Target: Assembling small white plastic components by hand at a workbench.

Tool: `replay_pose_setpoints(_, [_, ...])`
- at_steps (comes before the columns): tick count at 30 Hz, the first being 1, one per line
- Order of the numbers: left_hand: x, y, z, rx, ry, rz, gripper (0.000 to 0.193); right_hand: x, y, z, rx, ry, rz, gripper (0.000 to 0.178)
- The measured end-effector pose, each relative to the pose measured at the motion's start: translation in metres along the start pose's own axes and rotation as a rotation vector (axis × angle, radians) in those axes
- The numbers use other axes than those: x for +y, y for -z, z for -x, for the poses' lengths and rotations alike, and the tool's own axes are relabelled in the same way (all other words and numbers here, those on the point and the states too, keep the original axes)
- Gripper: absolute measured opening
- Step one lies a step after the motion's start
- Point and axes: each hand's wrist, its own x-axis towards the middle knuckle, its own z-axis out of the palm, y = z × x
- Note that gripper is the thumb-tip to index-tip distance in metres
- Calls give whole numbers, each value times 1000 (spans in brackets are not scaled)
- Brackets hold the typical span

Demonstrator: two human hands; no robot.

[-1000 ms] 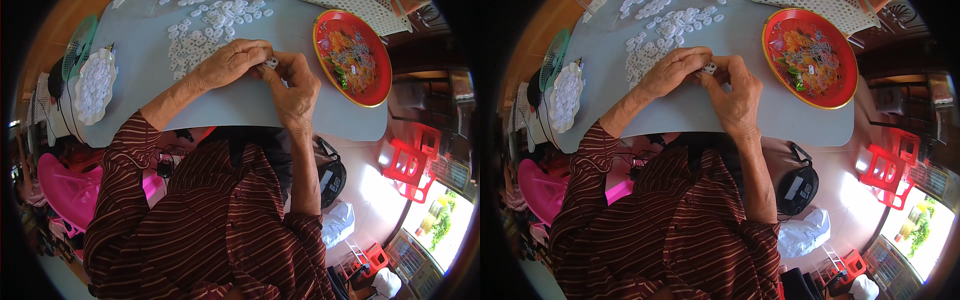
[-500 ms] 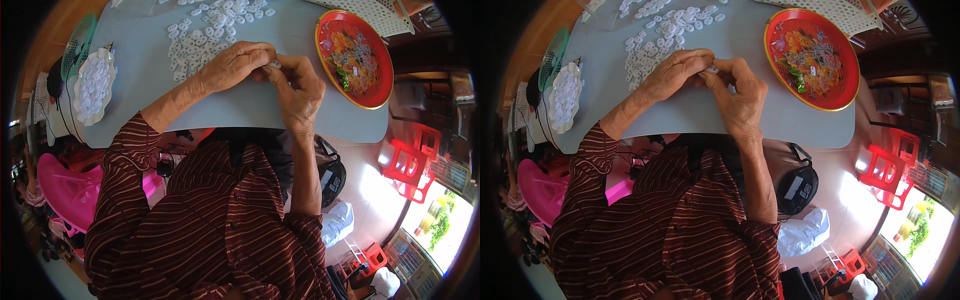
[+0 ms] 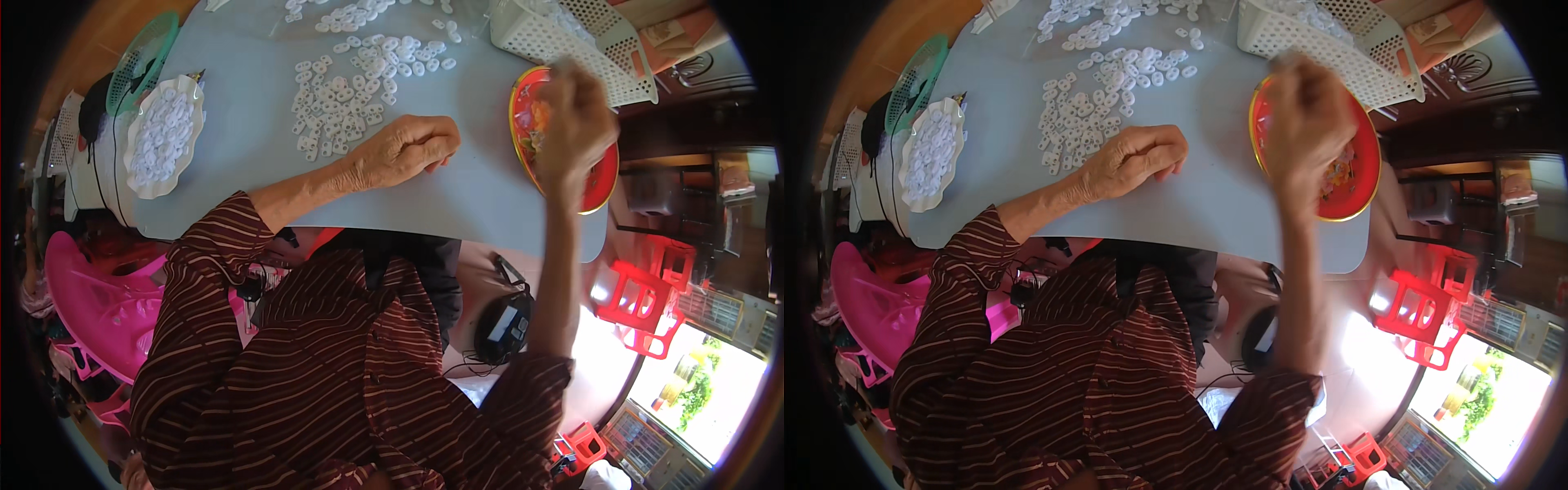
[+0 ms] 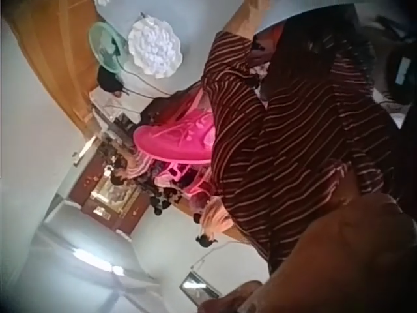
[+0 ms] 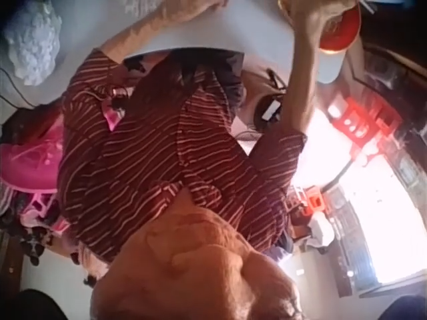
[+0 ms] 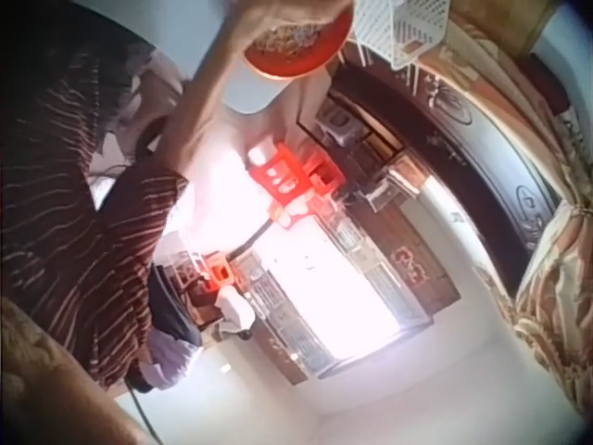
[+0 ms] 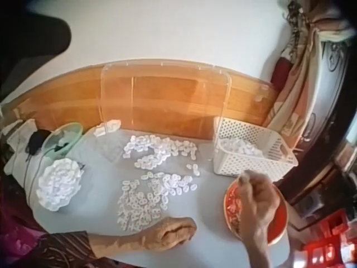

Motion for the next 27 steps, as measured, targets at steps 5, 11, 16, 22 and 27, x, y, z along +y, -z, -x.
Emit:
replay_pose_setpoints(5, [-5, 0, -4, -41, 19, 102, 24, 48, 20, -116, 124, 94, -17, 13])
replay_pose_setpoints(11, [-4, 4, 1, -11, 33, 38, 25, 9, -42, -61, -226, 274, 3, 7])
replay_pose_setpoints(16, [-4, 1, -2, -41, 34, 57, 30, 14, -100, -15, -534, 359, 227, 10])
replay_pose_setpoints(22, [-3, 2, -3, -31, 30, 40, 31, 13, -98, -11, -692, 267, 109, 12])
replay_pose_setpoints(27, [1, 3, -2, -30, 65, 51, 29, 9, -80, -23, -723, 69, 208, 13])
